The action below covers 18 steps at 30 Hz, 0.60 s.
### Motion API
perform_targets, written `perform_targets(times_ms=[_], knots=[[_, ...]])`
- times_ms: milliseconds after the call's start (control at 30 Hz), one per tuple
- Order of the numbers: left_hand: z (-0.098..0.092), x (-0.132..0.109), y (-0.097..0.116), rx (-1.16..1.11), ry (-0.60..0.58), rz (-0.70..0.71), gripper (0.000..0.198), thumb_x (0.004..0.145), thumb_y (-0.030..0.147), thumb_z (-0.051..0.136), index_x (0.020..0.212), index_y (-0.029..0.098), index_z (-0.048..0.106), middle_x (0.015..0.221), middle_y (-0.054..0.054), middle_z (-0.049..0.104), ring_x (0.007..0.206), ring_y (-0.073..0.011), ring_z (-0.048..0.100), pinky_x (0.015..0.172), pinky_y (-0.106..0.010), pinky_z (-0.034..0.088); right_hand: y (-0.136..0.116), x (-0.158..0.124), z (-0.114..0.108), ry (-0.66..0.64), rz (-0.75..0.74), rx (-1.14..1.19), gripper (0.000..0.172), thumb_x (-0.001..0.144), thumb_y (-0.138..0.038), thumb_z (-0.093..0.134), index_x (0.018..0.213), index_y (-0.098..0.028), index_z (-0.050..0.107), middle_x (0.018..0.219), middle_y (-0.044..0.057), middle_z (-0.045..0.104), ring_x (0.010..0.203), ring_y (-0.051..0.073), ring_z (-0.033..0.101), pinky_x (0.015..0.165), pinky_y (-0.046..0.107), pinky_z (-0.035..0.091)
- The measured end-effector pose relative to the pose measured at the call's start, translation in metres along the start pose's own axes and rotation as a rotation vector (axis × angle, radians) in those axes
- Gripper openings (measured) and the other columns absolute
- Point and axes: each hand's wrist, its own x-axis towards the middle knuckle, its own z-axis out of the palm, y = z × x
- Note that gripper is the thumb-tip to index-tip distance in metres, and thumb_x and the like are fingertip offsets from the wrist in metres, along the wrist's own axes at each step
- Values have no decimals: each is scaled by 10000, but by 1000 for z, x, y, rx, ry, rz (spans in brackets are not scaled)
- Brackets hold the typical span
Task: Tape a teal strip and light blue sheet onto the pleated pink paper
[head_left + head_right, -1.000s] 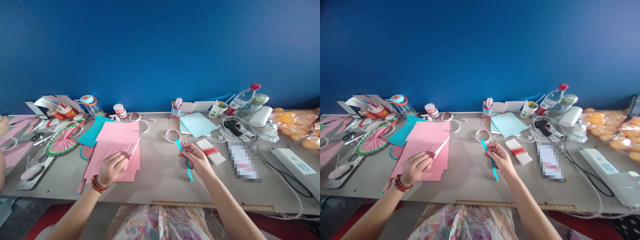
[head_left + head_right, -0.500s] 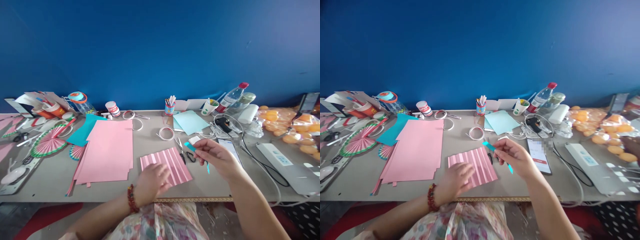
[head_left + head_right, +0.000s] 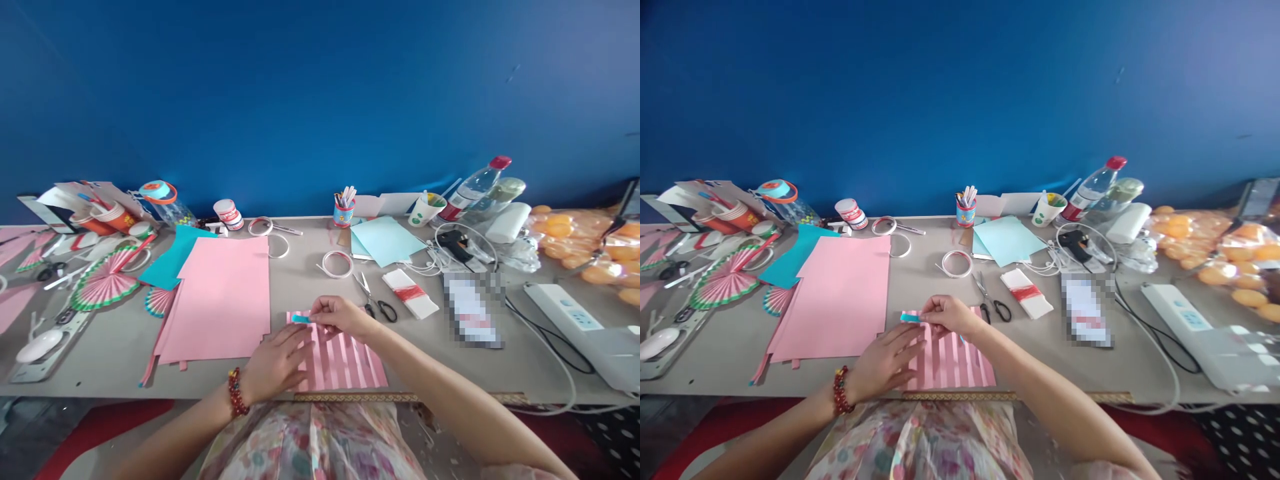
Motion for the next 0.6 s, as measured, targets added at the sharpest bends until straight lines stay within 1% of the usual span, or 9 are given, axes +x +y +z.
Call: perform_targets(times_ms=[67,133,267,367,467,600], knots=[[-5,-7,-2,-1,40,-83,387,938,318,525,1298,177,526,1343,-148,554,1266,-284,494,1048,-470,446,-4,-1,-5,13,23,-36,351,668,-436,787,788,-163,602,545,-87,523,440,32,436,466,200,536],[-9,-10,-6,-1,26,-116,341,935,276,518,1260,175,542,1285,-138,581,1199,-272,536,1013,-465,475,-15,-8,-13,25,28,-79,350,673,-442,781,788,-168,596,566,-82,522,454,37,444,448,198,534],[-13,-9,-12,-23,-41,-67,332,931,254,525,1252,169,542,1282,-118,574,1205,-262,517,1044,-458,444,-46,-26,-32,54,-48,-208,309,722,-447,740,806,-182,606,620,-51,549,557,82,541,454,186,531],[-13,-6,-15,-44,-30,-71,331,931,269,528,1248,177,549,1277,-120,576,1182,-263,523,1019,-456,455,-58,-29,-39,85,-89,-329,266,737,-413,731,793,-183,609,628,-38,565,589,95,578,482,182,536],[-11,-4,-15,-52,-25,-84,345,925,269,533,1259,184,547,1280,-120,572,1173,-270,522,996,-458,463,-56,-17,-35,101,-67,-382,262,728,-384,740,757,-174,586,606,-41,565,558,84,580,476,168,524],[-10,-5,-12,-36,-22,-98,355,919,250,534,1268,184,536,1312,-121,548,1206,-279,499,1024,-478,437,-39,10,-20,41,-34,-394,312,681,-373,784,724,-171,551,582,-59,559,511,77,574,444,167,516]])
